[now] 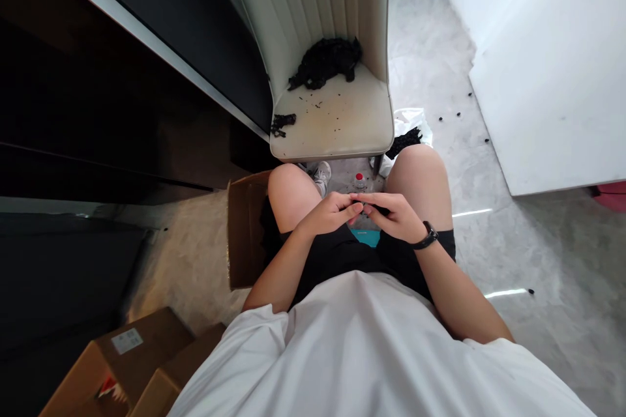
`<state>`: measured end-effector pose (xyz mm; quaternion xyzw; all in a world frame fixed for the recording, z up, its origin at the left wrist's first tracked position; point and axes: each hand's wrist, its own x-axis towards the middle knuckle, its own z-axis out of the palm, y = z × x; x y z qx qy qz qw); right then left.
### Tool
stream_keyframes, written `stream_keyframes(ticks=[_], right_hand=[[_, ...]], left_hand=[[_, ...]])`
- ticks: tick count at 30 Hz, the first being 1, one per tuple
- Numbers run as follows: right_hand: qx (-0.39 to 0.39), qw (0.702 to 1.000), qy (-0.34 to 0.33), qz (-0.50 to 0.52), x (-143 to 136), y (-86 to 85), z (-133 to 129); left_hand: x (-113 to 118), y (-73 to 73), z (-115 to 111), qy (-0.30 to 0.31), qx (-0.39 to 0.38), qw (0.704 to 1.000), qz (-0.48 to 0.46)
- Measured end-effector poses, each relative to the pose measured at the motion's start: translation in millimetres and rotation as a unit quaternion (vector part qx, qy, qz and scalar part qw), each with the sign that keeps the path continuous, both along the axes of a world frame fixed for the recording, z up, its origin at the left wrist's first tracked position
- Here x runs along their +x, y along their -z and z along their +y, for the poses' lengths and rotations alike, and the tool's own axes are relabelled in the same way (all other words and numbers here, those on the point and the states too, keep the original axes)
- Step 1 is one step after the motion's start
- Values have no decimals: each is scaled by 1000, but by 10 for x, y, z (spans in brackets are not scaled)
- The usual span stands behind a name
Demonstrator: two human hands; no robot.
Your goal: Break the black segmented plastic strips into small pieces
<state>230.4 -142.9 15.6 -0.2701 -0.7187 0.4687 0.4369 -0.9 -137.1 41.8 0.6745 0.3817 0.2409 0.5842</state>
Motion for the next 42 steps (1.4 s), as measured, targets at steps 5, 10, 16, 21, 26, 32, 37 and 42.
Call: stream_keyframes(ticks=[5, 10, 16, 21, 26, 32, 37, 42], right_hand=[[-25, 1000, -2, 5, -33, 51, -13], [-78, 995, -63, 0, -15, 129, 9], [-106, 991, -65, 50, -28, 197, -7], [-224, 965, -18, 138, -67, 332, -13], [-124, 990, 55, 46, -37, 238, 19], [230, 940, 242, -75, 216, -515, -417], [390, 812, 423, -94, 647, -578, -65], [174, 841, 494, -134, 809, -17, 538]], left_hand=[[44, 64, -34, -8, -46, 999, -11], [34, 59, -1, 20, -50, 999, 0], [-2, 33, 15, 37, -13, 999, 23], [56, 100, -57, 28, 5, 1000, 0], [134, 176, -186, -1, 14, 1000, 10], [80, 110, -308, 24, 36, 999, -21], [52, 91, -336, -9, 14, 999, -27], [46, 190, -350, -40, 12, 996, -81]])
